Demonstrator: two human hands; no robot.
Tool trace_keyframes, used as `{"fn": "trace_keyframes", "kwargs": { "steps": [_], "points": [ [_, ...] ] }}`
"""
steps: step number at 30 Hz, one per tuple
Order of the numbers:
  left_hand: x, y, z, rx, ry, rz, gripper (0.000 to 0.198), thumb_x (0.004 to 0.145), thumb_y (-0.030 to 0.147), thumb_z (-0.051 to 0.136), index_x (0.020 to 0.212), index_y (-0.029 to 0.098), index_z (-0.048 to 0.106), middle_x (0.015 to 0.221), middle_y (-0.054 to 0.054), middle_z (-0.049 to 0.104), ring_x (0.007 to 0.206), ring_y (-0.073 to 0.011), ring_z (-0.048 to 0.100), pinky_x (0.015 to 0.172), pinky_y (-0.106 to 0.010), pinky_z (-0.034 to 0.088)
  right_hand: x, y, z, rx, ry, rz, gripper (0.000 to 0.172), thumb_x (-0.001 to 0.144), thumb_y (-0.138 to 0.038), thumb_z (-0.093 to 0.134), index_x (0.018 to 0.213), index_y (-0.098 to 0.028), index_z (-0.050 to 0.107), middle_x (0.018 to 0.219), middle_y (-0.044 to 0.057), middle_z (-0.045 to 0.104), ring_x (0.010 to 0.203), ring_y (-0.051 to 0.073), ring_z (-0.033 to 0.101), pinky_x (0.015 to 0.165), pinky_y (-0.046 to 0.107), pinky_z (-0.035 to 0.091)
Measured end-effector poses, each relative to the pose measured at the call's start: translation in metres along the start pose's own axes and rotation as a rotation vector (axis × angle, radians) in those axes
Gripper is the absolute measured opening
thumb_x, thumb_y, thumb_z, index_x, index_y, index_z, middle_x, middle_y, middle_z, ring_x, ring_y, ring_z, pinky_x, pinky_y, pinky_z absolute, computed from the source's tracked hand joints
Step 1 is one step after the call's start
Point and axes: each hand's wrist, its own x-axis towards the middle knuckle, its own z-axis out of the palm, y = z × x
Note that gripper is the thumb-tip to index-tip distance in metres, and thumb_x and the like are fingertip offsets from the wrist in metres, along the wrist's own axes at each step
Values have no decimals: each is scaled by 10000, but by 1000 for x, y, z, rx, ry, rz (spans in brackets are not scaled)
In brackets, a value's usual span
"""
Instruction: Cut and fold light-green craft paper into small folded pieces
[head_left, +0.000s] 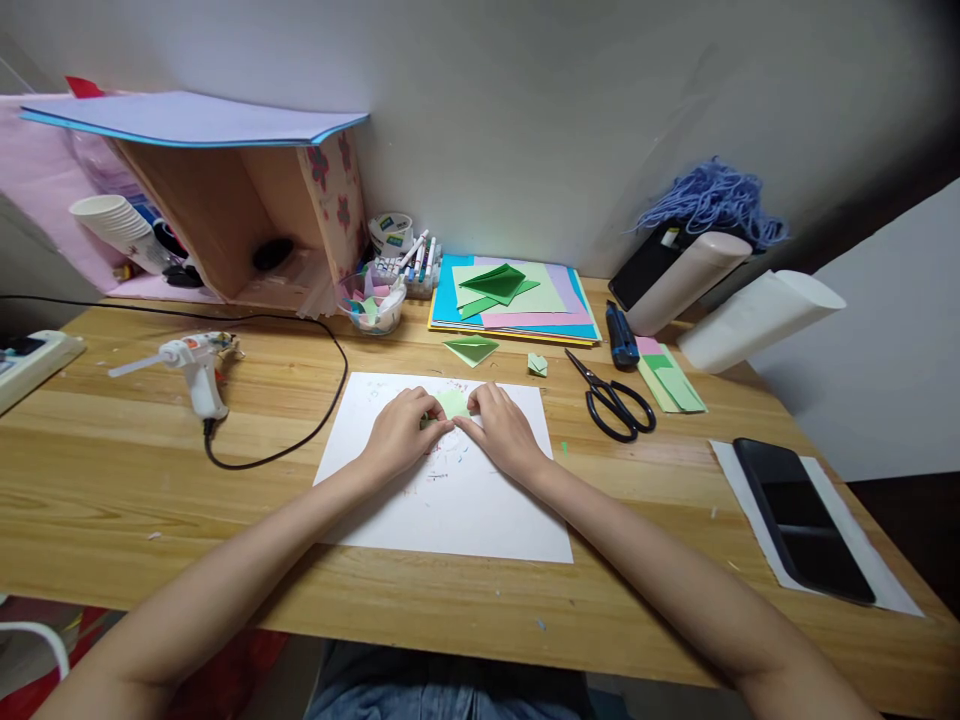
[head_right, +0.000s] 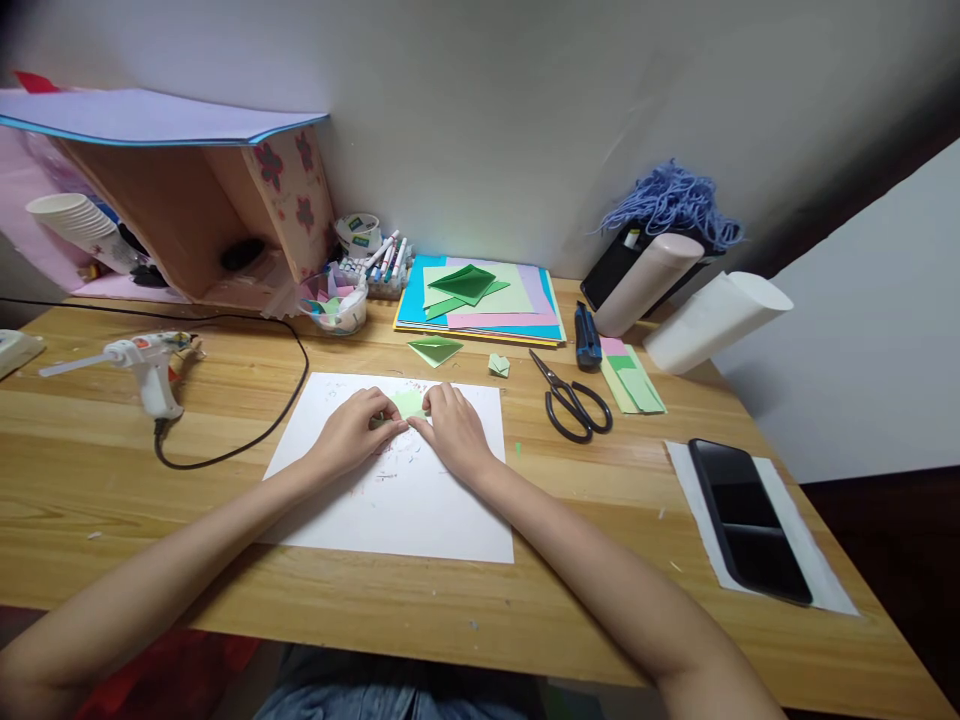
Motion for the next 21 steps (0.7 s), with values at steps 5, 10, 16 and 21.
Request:
{"fn": "trace_keyframes", "kwargs": {
  "steps": [5, 10, 16, 21],
  "points": [
    [5, -4, 1, -66, -10, -55, 117, 726, 300, 601, 741, 189, 568, 777, -16, 561, 779, -173, 503, 667, -289, 378, -1, 0, 0, 35, 12, 5, 145, 801, -288, 550, 806, -211, 427, 810, 47, 516, 760, 208, 483, 639, 312, 389],
    [11, -18, -4, -168, -110, -115, 163, 644, 220, 644, 792, 185, 584, 790, -6, 559, 686, -138, 501, 597, -256, 382, -1, 1, 0, 86, 20, 21, 115, 798, -241, 562, 841, -207, 460, 840, 52, 514, 803, 214, 487, 684, 330, 410],
    [13, -27, -13, -210, -199, -79, 169, 620, 222, 657, 774, 183, 601, 731, 7, 542, 619, -115, 474, 547, -233, 364, -1, 3, -7, 132, 7, -158, 134, 846, -136, 468, 893, -214, 567, 925, 71, 549, 914, 208, 484, 776, 350, 420],
    [9, -21, -19, -112, -156, 53, 170, 684, 308, 628, 814, 198, 625, 774, -14, 557, 673, -135, 499, 615, -260, 384, 1, 8, -14, 133, -91, -412, 148, 844, -188, 490, 940, -211, 600, 943, 66, 608, 950, 205, 493, 823, 372, 422]
  ]
}}
